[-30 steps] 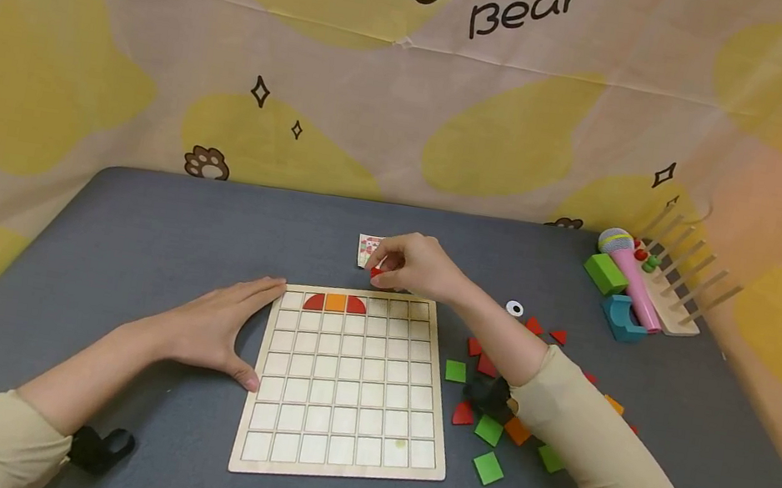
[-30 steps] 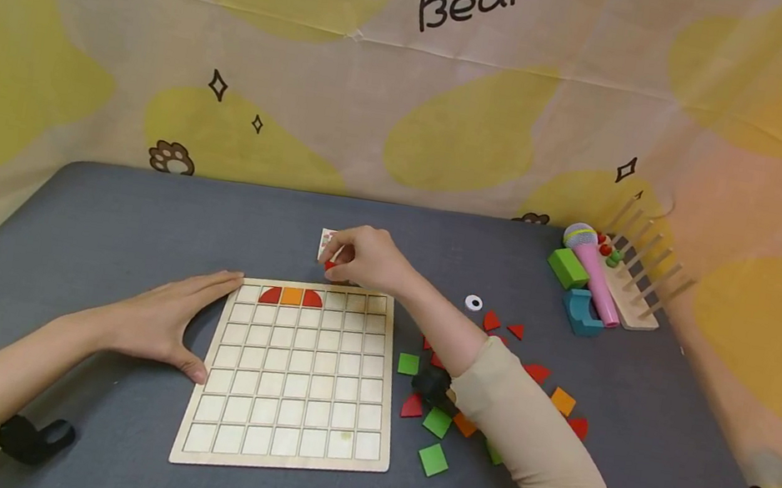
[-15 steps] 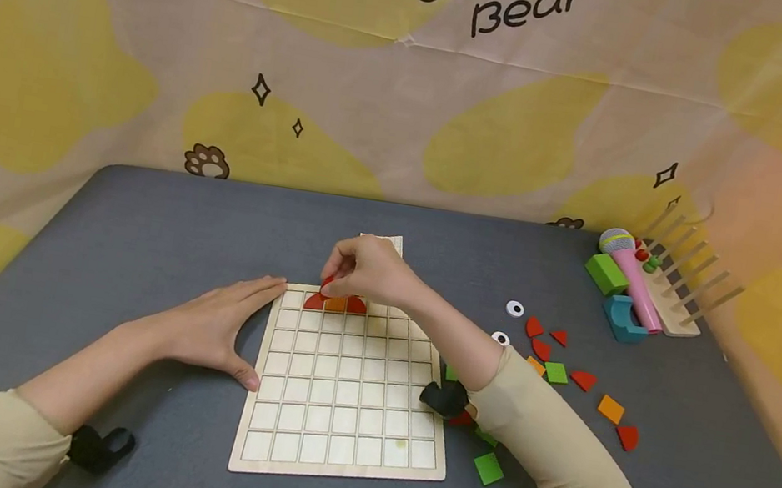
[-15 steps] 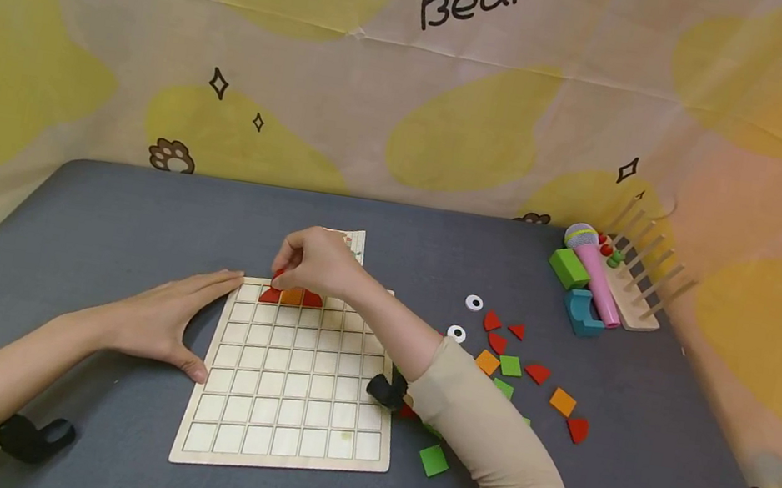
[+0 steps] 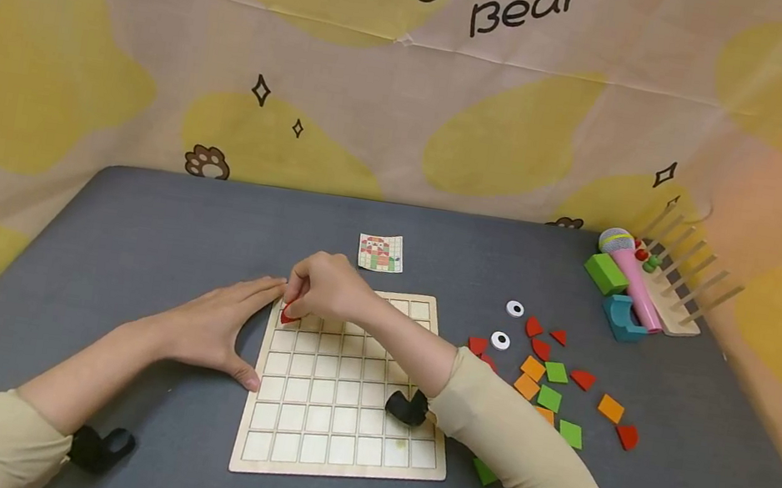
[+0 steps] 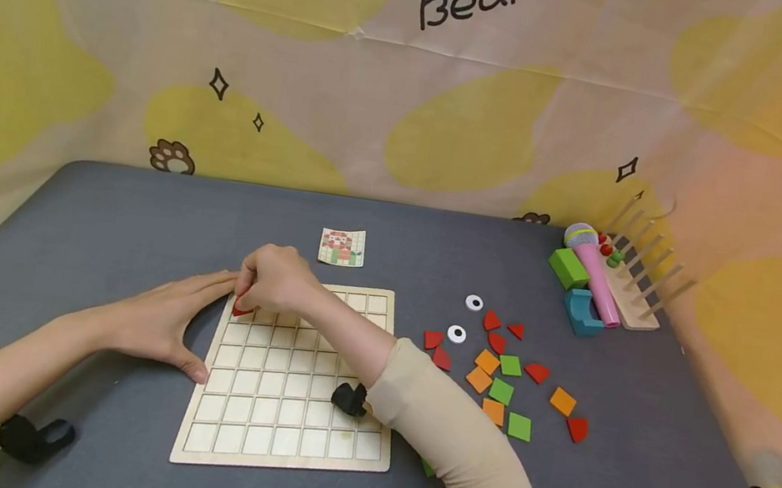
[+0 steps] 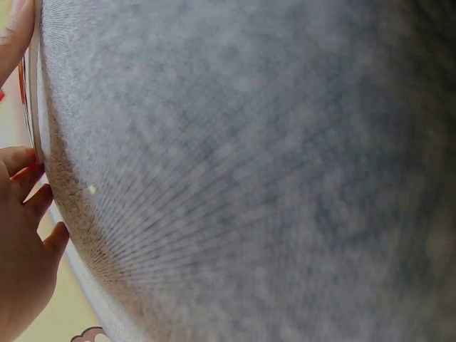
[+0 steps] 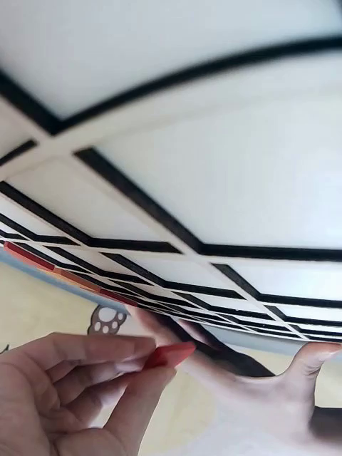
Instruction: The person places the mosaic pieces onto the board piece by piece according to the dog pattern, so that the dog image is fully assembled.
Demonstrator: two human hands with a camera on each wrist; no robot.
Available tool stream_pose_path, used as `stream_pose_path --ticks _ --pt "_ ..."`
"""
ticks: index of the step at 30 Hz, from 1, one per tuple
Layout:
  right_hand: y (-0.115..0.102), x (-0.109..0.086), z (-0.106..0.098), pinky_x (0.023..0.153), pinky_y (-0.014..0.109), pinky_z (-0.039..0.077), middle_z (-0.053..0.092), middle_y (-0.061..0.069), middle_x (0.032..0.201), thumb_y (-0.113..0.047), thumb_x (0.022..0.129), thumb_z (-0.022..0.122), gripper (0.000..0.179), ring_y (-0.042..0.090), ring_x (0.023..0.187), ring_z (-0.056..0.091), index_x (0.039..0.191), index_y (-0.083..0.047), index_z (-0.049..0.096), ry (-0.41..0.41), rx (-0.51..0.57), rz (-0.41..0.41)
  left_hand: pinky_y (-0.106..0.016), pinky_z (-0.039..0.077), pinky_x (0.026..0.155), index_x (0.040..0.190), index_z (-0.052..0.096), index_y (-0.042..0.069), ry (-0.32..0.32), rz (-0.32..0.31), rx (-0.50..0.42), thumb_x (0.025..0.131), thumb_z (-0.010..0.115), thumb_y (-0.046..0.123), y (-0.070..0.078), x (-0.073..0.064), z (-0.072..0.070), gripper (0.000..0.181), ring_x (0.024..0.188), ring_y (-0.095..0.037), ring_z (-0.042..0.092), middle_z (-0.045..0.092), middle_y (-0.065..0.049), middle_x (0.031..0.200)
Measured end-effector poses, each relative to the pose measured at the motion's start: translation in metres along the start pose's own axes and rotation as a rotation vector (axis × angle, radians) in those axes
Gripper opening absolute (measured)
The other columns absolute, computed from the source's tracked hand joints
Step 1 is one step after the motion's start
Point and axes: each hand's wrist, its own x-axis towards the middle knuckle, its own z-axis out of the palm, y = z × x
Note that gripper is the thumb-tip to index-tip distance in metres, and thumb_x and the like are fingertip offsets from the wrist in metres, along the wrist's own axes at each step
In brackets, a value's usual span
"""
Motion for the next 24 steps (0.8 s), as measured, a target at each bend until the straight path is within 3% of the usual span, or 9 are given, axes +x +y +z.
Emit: stream_pose_path --ticks 16,24 --pt "0.004 0.003 0.016 0.068 0.015 0.044 0.074 -0.005 0.081 -0.011 0.077 0.083 0.011 0.004 0.072 0.06 0.082 -0.017 0.075 0.031 -0.12 -0.047 -0.065 0.032 0.113 0.156 0.026 0.007 0.018 0.037 -0.004 0.057 0.074 0.082 -0.001 0.0 0.0 0.133 0.148 -0.043 0.03 0.029 -0.019 0.161" --pt "0.006 0.002 0.017 0.067 0.017 0.043 0.073 -0.005 0.08 -0.014 0.079 0.082 0.009 0.005 0.072 0.058 0.084 -0.016 0.076 0.036 -0.167 -0.07 -0.066 0.032 0.113 0.156 0.026 0.008 0.012 0.025 -0.004 0.057 0.073 0.082 0.0 -0.001 -0.001 0.133 0.147 -0.044 0.031 0.028 -0.018 0.162"
